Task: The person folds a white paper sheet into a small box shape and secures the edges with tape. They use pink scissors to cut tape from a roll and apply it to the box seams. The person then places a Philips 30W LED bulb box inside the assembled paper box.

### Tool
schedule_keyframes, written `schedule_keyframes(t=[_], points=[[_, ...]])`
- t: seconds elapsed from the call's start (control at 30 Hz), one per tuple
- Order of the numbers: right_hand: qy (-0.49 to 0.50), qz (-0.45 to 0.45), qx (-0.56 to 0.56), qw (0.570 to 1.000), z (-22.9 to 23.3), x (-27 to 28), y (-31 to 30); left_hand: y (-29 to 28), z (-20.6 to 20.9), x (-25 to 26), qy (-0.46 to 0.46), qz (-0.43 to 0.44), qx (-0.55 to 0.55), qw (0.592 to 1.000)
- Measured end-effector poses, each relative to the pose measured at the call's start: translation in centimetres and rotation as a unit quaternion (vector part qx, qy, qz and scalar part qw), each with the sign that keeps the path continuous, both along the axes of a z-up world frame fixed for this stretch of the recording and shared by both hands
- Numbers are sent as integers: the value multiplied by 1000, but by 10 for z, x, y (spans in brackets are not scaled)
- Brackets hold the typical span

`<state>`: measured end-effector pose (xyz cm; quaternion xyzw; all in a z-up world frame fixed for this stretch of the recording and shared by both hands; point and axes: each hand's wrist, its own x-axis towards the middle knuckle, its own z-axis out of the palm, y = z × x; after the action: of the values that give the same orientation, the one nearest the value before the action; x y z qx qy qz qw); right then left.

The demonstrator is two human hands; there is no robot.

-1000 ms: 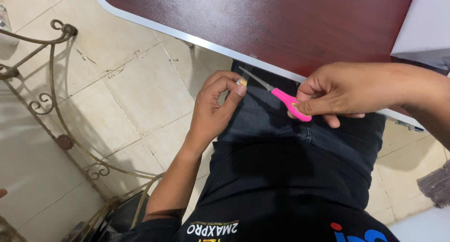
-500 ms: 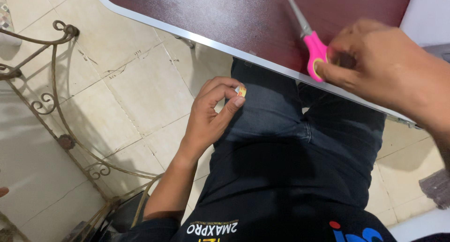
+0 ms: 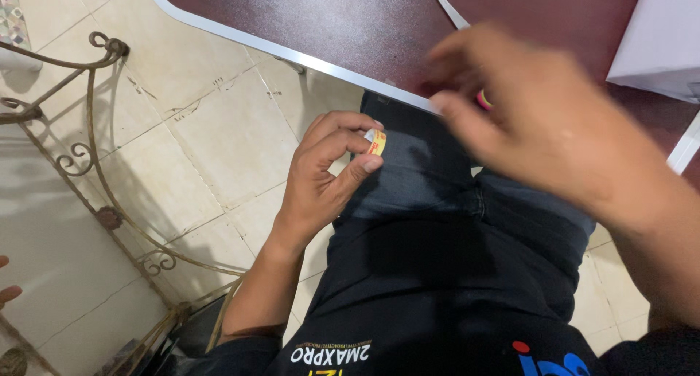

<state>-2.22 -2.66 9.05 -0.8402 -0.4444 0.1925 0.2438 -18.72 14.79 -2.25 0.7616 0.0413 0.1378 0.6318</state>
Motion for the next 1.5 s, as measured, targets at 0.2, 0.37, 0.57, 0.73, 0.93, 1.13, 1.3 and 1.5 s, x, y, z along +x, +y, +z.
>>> schedule_keyframes(t=[0.2,0.37,0.57,0.73,0.93,1.13,1.3,1.5], points=[[235,-40,-95,966,-20,-2,30,-1,4,-1,-7,-6,24,1000],[232,-51,-87,967,-17,-3,37,0,5,1,-2,0,49,999],[216,-37,-84,972,-21,-1,36,1,4,2,11,-1,63,998],[227,-14,-76,971,-28,8,41,1,4,1,14,-2,69,998],[163,-13,-80,983,-28,11,43,2,1,4,18,18,107,994],[98,18,-30,995,-24,23,52,7,-6,8,25,51,97,994],[94,-3,-79,992,-25,36,69,14,-12,16,38,67,93,993],[31,47,17,998,-34,34,70,16,-21,23,56,79,95,991]])
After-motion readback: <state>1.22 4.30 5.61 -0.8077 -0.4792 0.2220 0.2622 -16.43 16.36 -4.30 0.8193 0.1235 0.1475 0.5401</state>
